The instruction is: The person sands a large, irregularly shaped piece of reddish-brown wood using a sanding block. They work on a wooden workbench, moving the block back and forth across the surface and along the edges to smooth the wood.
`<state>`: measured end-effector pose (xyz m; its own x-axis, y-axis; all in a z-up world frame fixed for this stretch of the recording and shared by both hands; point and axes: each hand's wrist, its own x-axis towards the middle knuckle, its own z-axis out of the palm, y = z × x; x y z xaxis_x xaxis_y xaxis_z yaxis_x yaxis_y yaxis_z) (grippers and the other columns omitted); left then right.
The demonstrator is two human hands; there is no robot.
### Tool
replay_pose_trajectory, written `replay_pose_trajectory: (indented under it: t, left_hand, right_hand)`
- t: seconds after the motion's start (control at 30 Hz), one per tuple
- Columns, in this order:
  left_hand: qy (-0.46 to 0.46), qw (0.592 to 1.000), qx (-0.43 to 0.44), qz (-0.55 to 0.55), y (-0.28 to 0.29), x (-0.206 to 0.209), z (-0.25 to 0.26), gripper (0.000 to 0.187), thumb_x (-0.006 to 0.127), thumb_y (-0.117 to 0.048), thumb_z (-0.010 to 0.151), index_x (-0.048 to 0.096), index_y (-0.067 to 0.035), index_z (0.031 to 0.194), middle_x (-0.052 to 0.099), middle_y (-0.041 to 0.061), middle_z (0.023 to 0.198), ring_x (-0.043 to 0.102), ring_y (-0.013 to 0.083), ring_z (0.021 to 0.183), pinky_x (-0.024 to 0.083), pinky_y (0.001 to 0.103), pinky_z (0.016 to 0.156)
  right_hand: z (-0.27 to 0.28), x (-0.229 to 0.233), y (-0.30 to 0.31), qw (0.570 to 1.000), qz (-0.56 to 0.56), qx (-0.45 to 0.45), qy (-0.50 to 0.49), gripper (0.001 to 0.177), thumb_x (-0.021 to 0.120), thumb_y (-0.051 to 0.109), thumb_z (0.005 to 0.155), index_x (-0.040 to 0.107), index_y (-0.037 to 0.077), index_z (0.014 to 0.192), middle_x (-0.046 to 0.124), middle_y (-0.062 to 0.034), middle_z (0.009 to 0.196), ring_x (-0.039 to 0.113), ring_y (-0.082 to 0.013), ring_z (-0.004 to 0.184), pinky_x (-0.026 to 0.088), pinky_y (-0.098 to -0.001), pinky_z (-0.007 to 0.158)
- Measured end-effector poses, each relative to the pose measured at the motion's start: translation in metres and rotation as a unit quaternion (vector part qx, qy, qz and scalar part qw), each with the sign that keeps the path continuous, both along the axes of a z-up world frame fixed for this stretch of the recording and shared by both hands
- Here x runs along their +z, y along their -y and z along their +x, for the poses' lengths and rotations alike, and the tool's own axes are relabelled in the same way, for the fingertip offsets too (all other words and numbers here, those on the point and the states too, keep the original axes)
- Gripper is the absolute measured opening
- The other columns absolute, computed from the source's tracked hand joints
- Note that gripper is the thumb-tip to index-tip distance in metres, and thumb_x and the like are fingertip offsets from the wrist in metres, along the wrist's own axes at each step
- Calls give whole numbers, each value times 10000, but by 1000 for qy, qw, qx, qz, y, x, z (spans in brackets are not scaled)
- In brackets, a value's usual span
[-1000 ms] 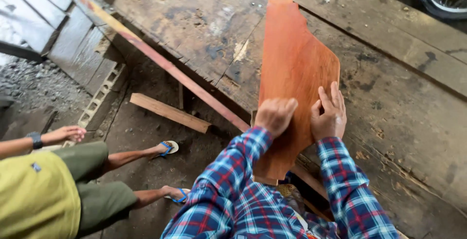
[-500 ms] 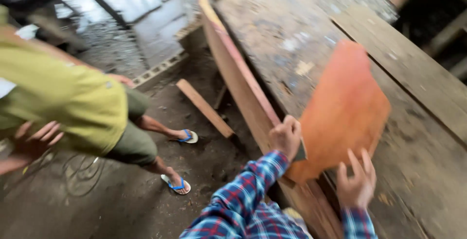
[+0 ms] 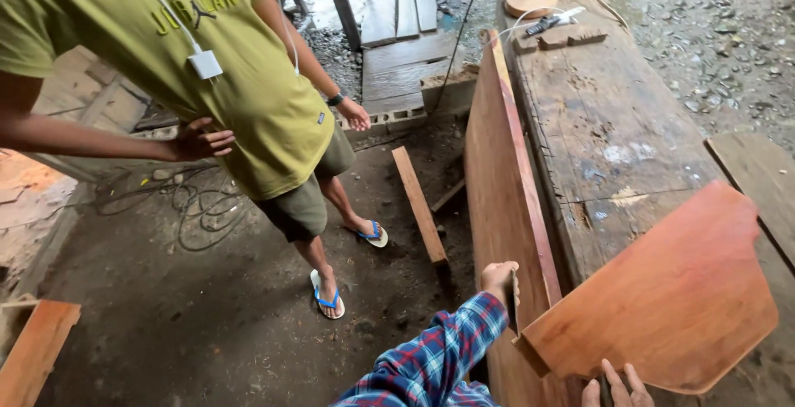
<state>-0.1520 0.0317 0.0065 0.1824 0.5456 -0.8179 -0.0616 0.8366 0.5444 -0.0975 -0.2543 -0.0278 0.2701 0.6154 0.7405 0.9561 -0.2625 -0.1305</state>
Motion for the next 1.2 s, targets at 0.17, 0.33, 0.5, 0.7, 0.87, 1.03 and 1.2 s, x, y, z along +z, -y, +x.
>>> replay_pose_trajectory:
  t: [0.17, 0.33, 0.5, 0.7, 0.87, 1.03, 1.2]
  left_hand:
    - [56, 996, -14, -66, 7, 9, -8, 265, 625, -214, 865, 385, -211, 753, 317, -10, 525, 276, 118, 396, 178, 297, 402]
    - [28, 997, -19, -65, 8, -7, -2, 210, 691, -287, 871, 507, -200, 820, 459, 21, 559, 427, 158, 411, 268, 324, 369]
    - [55, 996, -37, -67, 8, -57, -8, 298, 697, -358, 847, 586, -113, 720, 498, 86, 516, 487, 247, 385, 339, 377, 310]
    - [50, 993, -60, -94, 26, -50, -17, 334, 679, -395, 895, 439, -210, 756, 360, -1, 558, 395, 180, 400, 263, 340, 383]
    - [39, 994, -46, 90, 49, -45, -5, 397, 652, -248, 950, 440, -85, 656, 395, 91, 482, 424, 228, 345, 314, 378, 293]
    - [-95, 930, -157, 317, 62, -21, 9, 363, 670, -356, 920, 535, -129, 670, 596, 22, 561, 575, 152, 585, 496, 352, 694]
    - [-64, 936, -210, 276, 83, -9, 25, 359, 622, -442, 953, 543, -131, 792, 557, -15, 707, 529, 133, 671, 461, 348, 669]
  right_hand:
    - [11, -7, -2, 998, 32, 45, 35, 130, 573, 127, 950, 562, 154, 1077, 745, -189, 1189, 694, -575, 1167, 578, -594, 958]
    - [20, -15, -5, 983, 43, 96, 149, 59, 631, 125, 916, 578, 117, 939, 746, -311, 1037, 717, -661, 866, 611, -590, 684]
    - [-25, -9, 10, 964, -2, -154, -215, 380, 688, 133, 792, 793, 131, 1157, 722, -232, 1293, 700, -361, 1079, 549, -484, 953]
    - [-66, 89, 8, 842, -39, -178, -508, 356, 696, 205, 861, 754, 118, 1202, 723, -99, 1251, 688, -233, 1111, 525, -379, 988]
    - [-79, 126, -17, 711, 72, -96, -693, 473, 758, 226, 798, 729, 79, 1247, 758, -27, 1089, 668, -119, 949, 540, -278, 884]
    - [-81, 183, -47, 663, -37, -139, -735, 552, 733, 393, 800, 694, 157, 1297, 760, -50, 1115, 723, -182, 1039, 594, -350, 923]
    - [-88, 170, -55, 742, 43, -145, -654, 251, 767, 232, 834, 775, 110, 1055, 802, -21, 885, 745, -117, 798, 617, -267, 755]
